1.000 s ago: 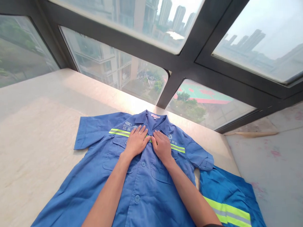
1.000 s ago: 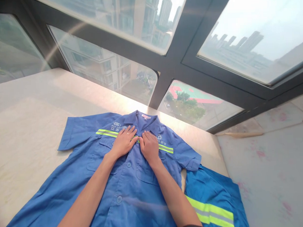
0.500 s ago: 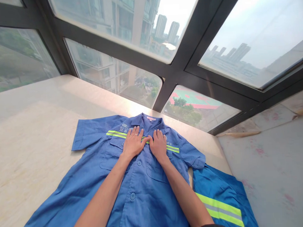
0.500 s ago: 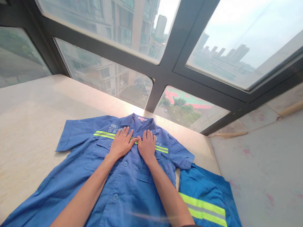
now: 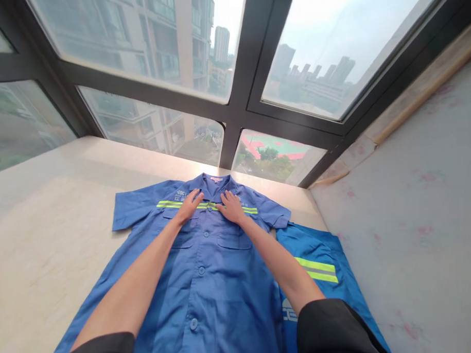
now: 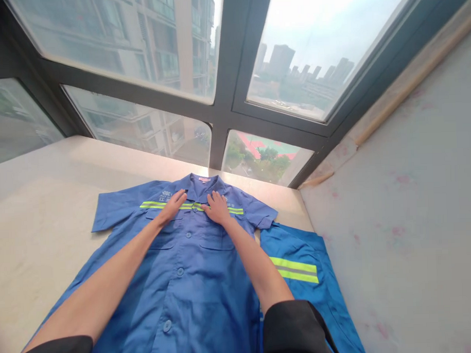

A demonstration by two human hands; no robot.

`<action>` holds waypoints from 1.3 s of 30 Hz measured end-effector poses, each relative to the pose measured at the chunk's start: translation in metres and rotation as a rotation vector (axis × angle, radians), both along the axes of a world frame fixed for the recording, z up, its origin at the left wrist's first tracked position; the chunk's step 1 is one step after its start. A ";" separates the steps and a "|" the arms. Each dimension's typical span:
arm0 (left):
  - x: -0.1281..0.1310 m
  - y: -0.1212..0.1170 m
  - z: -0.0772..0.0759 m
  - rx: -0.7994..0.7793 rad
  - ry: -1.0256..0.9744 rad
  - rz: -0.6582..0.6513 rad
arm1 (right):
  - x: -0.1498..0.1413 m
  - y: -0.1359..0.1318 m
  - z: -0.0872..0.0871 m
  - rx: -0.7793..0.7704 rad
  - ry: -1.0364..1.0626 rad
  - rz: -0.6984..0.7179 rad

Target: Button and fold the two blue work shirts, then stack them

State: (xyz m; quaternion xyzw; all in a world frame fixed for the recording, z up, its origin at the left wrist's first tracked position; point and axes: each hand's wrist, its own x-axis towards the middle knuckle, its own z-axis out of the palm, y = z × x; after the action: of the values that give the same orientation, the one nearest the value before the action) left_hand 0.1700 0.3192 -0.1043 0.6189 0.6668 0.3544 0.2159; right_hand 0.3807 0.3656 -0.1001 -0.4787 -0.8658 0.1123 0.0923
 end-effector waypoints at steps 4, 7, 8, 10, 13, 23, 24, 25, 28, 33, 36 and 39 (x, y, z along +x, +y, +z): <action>-0.023 -0.019 0.012 -0.002 -0.022 0.058 | 0.036 0.007 0.011 -0.060 -0.009 0.070; -0.020 -0.057 0.011 0.029 0.116 0.030 | 0.071 0.000 0.018 -0.012 -0.022 0.028; -0.014 -0.073 0.009 0.041 0.201 -0.012 | 0.083 -0.005 0.020 0.001 -0.038 0.015; 0.001 -0.108 0.002 0.054 0.381 -0.144 | 0.108 -0.016 0.023 0.013 -0.088 -0.011; 0.021 -0.155 -0.006 0.022 0.581 -0.292 | 0.137 -0.035 0.025 -0.014 -0.189 -0.019; -0.007 -0.220 0.009 -0.223 0.780 -0.284 | 0.146 -0.069 0.028 -0.151 -0.364 0.154; -0.008 -0.225 0.012 -0.253 0.788 -0.286 | 0.145 -0.073 0.028 -0.155 -0.364 0.167; -0.009 -0.231 0.014 -0.284 0.794 -0.291 | 0.145 -0.077 0.027 -0.157 -0.357 0.180; -0.007 -0.247 0.024 -0.359 0.802 -0.304 | 0.147 -0.087 0.025 -0.171 -0.286 0.217; -0.001 -0.252 0.055 -0.501 0.775 -0.250 | 0.150 -0.093 0.031 -0.197 -0.163 0.173; 0.009 -0.236 0.082 -0.587 0.756 -0.223 | 0.147 -0.091 0.042 -0.141 -0.182 0.106; 0.029 -0.212 0.103 -0.620 0.756 -0.060 | 0.143 -0.085 0.056 -0.044 -0.211 0.012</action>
State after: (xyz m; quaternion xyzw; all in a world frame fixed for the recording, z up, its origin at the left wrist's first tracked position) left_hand 0.1991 0.1076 -0.0016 0.6296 0.7546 -0.1170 0.1428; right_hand 0.5234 0.2804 -0.0440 -0.4846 -0.8710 0.0807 -0.0108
